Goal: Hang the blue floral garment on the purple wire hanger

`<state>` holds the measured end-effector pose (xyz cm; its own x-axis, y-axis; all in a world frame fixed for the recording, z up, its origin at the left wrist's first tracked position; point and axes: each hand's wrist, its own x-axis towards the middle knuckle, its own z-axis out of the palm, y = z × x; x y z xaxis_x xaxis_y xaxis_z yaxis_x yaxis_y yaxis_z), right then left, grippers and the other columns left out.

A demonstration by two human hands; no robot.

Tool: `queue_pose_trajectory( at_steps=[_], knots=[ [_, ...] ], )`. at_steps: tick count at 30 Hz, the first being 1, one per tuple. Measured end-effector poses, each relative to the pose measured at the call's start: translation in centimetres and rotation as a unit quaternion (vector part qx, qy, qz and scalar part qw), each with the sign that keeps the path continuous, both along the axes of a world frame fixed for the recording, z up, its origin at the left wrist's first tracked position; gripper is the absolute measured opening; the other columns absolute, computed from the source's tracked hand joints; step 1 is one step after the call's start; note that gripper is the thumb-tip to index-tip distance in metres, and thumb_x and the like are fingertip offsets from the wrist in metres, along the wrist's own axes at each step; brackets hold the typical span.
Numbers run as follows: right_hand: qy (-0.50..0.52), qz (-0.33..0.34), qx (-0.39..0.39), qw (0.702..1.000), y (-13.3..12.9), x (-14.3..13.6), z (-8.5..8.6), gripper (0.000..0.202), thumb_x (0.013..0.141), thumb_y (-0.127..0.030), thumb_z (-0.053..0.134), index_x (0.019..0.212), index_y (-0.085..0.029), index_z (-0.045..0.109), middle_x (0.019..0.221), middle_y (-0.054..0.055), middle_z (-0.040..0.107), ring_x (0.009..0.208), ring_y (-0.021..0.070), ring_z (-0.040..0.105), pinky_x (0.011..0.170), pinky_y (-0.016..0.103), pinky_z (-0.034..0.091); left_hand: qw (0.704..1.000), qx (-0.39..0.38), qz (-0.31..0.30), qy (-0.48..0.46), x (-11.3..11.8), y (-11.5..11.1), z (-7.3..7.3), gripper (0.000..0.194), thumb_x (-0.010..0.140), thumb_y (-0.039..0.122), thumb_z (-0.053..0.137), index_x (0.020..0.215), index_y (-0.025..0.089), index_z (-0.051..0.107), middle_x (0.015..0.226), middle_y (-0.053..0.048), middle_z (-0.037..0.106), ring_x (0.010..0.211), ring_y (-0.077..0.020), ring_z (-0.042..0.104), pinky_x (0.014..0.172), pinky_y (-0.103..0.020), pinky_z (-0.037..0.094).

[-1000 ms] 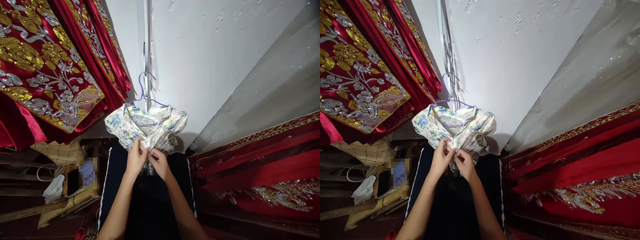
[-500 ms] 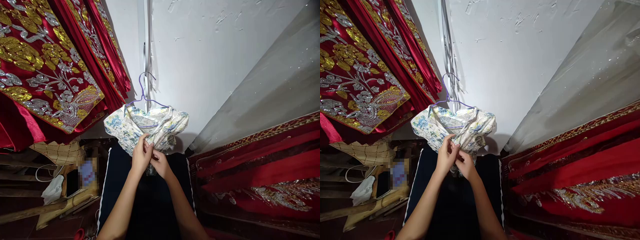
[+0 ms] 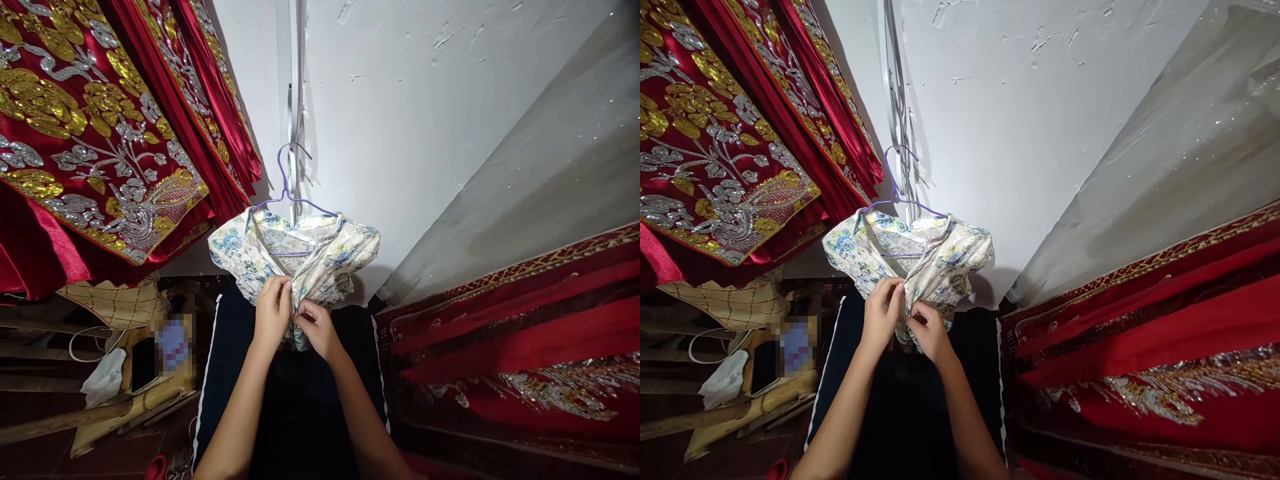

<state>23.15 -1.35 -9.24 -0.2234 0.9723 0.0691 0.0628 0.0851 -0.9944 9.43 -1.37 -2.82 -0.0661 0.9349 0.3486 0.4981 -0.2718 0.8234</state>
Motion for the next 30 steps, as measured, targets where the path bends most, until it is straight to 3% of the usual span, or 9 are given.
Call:
queue_pose_trajectory(
  at_steps=[4, 7, 11, 18, 23, 30],
  knots=[
    [0.005, 0.003, -0.004, 1.000, -0.1, 0.1, 0.0, 0.025, 0.082, -0.027, 0.063, 0.067, -0.021, 0.043, 0.061, -0.006, 0.038, 0.058, 0.0116, 0.034, 0.058, 0.027, 0.029, 0.999, 0.009, -0.027, -0.015, -0.1, -0.1, 0.0, 0.023, 0.101, 0.034, 0.046, 0.107, 0.022, 0.065, 0.109, -0.008, 0.067, 0.101, -0.0220, 0.063, 0.090, -0.032, 0.047],
    [0.007, 0.000, -0.004, 1.000, -0.1, 0.2, -0.2, 0.025, 0.083, -0.027, 0.062, 0.068, -0.021, 0.043, 0.061, -0.006, 0.038, 0.058, 0.0115, 0.034, 0.058, 0.027, 0.028, 0.992, -0.021, -0.055, -0.109, 0.0, -0.1, -0.3, 0.022, 0.098, 0.033, 0.053, 0.115, 0.023, 0.062, 0.095, -0.005, 0.067, 0.087, -0.0192, 0.063, 0.081, -0.030, 0.048],
    [0.016, -0.001, -0.013, 1.000, 0.0, 0.4, -0.5, 0.026, 0.084, -0.030, 0.063, 0.069, -0.021, 0.044, 0.062, -0.005, 0.040, 0.059, 0.0116, 0.035, 0.058, 0.027, 0.029, 0.944, -0.045, -0.090, -0.315, 0.7, 0.2, -0.4, 0.032, 0.091, 0.026, 0.061, 0.121, 0.025, 0.052, 0.074, 0.002, 0.063, 0.066, -0.0137, 0.058, 0.067, -0.024, 0.046],
    [-0.002, -0.033, 0.016, 0.999, 0.7, 0.5, -0.7, 0.028, 0.085, -0.032, 0.064, 0.071, -0.022, 0.042, 0.061, -0.006, 0.035, 0.058, 0.0113, 0.032, 0.057, 0.027, 0.027, 0.867, -0.104, -0.057, -0.484, 1.7, 1.7, 1.1, 0.035, 0.076, 0.016, 0.066, 0.102, 0.025, 0.044, 0.069, 0.003, 0.067, 0.058, -0.0093, 0.059, 0.060, -0.018, 0.044],
    [-0.051, -0.066, 0.034, 0.996, 2.2, 0.8, -1.0, 0.028, 0.084, -0.033, 0.063, 0.070, -0.022, 0.041, 0.058, -0.007, 0.034, 0.054, 0.0113, 0.033, 0.056, 0.027, 0.026, 0.838, -0.105, -0.038, -0.534, 1.8, 3.7, 3.7, 0.042, 0.068, 0.015, 0.071, 0.095, 0.024, 0.042, 0.068, 0.003, 0.069, 0.058, -0.0077, 0.062, 0.059, -0.014, 0.046],
    [-0.086, -0.058, 0.056, 0.993, 2.9, 0.4, -0.3, 0.031, 0.088, -0.039, 0.060, 0.071, -0.023, 0.040, 0.059, -0.006, 0.033, 0.053, 0.0113, 0.032, 0.054, 0.027, 0.025, 0.854, -0.006, -0.063, -0.516, 1.0, 6.8, 10.2, 0.042, 0.063, 0.014, 0.069, 0.092, 0.024, 0.040, 0.065, 0.005, 0.067, 0.054, -0.0078, 0.062, 0.051, -0.014, 0.042]
  ],
)
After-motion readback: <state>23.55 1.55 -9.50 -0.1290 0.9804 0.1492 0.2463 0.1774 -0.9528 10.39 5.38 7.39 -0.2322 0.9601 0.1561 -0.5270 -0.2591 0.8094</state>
